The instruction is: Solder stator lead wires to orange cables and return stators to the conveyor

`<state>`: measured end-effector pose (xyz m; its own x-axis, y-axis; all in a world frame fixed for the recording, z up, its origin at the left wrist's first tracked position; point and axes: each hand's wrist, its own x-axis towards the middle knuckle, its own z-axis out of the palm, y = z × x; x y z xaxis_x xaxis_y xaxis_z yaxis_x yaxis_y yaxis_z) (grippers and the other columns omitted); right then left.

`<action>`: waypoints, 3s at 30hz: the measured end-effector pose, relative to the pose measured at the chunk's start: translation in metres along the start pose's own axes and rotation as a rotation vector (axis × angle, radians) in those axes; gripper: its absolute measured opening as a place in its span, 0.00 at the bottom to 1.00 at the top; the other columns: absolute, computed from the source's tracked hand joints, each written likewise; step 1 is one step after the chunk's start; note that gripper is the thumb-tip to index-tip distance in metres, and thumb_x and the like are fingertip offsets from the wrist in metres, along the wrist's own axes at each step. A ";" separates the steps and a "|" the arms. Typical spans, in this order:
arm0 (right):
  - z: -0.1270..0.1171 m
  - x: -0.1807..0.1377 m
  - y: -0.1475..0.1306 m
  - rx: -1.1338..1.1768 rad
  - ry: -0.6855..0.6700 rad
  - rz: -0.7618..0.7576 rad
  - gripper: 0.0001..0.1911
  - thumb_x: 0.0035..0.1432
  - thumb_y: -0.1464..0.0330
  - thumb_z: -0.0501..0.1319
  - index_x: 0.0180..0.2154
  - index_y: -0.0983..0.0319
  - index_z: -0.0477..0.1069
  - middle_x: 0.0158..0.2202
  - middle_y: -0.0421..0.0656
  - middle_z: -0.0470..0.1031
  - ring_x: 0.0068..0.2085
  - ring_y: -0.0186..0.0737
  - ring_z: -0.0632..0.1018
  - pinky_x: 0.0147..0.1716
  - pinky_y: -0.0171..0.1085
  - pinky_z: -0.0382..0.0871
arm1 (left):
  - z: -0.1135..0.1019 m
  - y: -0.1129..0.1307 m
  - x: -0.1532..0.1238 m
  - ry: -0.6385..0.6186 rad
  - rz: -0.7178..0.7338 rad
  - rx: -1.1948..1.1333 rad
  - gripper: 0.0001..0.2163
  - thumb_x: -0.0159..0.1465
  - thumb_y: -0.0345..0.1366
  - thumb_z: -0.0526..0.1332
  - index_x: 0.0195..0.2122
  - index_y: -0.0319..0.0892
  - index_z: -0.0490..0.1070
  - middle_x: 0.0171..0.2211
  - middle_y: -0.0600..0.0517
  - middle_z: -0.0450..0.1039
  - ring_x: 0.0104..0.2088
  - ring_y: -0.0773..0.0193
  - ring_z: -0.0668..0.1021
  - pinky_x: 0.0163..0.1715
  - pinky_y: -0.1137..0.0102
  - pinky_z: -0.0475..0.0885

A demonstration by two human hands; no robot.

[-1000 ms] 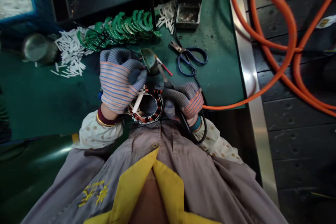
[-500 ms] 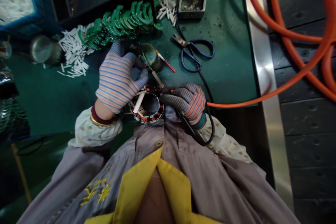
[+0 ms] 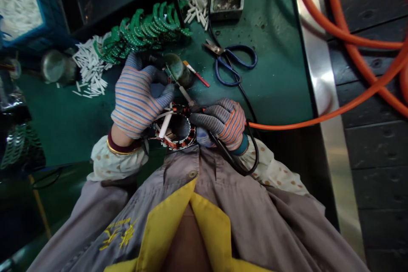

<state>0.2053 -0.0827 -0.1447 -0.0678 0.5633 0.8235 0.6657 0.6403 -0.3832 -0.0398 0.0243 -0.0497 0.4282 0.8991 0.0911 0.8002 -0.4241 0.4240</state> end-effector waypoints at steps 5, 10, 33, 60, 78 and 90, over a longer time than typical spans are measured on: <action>0.003 0.003 -0.001 0.043 0.027 -0.002 0.23 0.88 0.56 0.57 0.47 0.51 0.91 0.32 0.39 0.78 0.36 0.41 0.79 0.37 0.40 0.73 | 0.000 0.004 0.000 0.015 -0.002 0.029 0.09 0.72 0.47 0.74 0.42 0.54 0.77 0.57 0.41 0.77 0.57 0.33 0.79 0.59 0.36 0.81; 0.006 -0.003 -0.007 0.070 0.115 0.184 0.18 0.81 0.54 0.61 0.55 0.48 0.90 0.37 0.42 0.79 0.40 0.47 0.80 0.43 0.46 0.75 | 0.003 0.011 -0.003 0.053 -0.024 0.080 0.08 0.72 0.43 0.75 0.42 0.53 0.77 0.57 0.42 0.78 0.58 0.35 0.80 0.60 0.40 0.82; 0.031 0.053 -0.002 -0.188 -0.274 0.359 0.19 0.79 0.68 0.67 0.64 0.54 0.89 0.52 0.52 0.84 0.52 0.54 0.83 0.52 0.52 0.83 | 0.001 0.014 -0.004 0.066 0.028 -0.026 0.08 0.77 0.46 0.70 0.42 0.50 0.79 0.58 0.40 0.80 0.57 0.36 0.83 0.58 0.37 0.83; 0.001 -0.006 -0.006 -0.054 -0.087 0.060 0.15 0.80 0.60 0.66 0.58 0.39 0.90 0.38 0.43 0.80 0.43 0.53 0.81 0.48 0.50 0.78 | 0.007 0.009 0.004 0.085 -0.056 -0.050 0.12 0.74 0.56 0.66 0.40 0.56 0.75 0.49 0.42 0.79 0.52 0.35 0.78 0.55 0.35 0.77; 0.015 -0.018 -0.005 -0.042 -0.071 0.142 0.26 0.80 0.40 0.59 0.50 0.44 0.92 0.35 0.46 0.78 0.42 0.55 0.81 0.43 0.52 0.76 | 0.008 0.012 -0.002 0.093 -0.054 -0.048 0.10 0.79 0.53 0.66 0.42 0.57 0.77 0.50 0.46 0.83 0.53 0.39 0.81 0.54 0.40 0.80; 0.015 -0.018 -0.006 0.061 0.016 0.116 0.18 0.77 0.56 0.65 0.61 0.47 0.90 0.41 0.47 0.81 0.44 0.56 0.81 0.45 0.52 0.74 | -0.001 0.026 0.003 0.039 -0.165 -0.056 0.10 0.75 0.54 0.59 0.41 0.62 0.77 0.55 0.45 0.84 0.58 0.37 0.83 0.62 0.38 0.79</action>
<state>0.1909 -0.0889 -0.1637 0.0197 0.6272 0.7786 0.6217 0.6021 -0.5009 -0.0180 0.0158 -0.0379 0.2749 0.9601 0.0505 0.8331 -0.2641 0.4860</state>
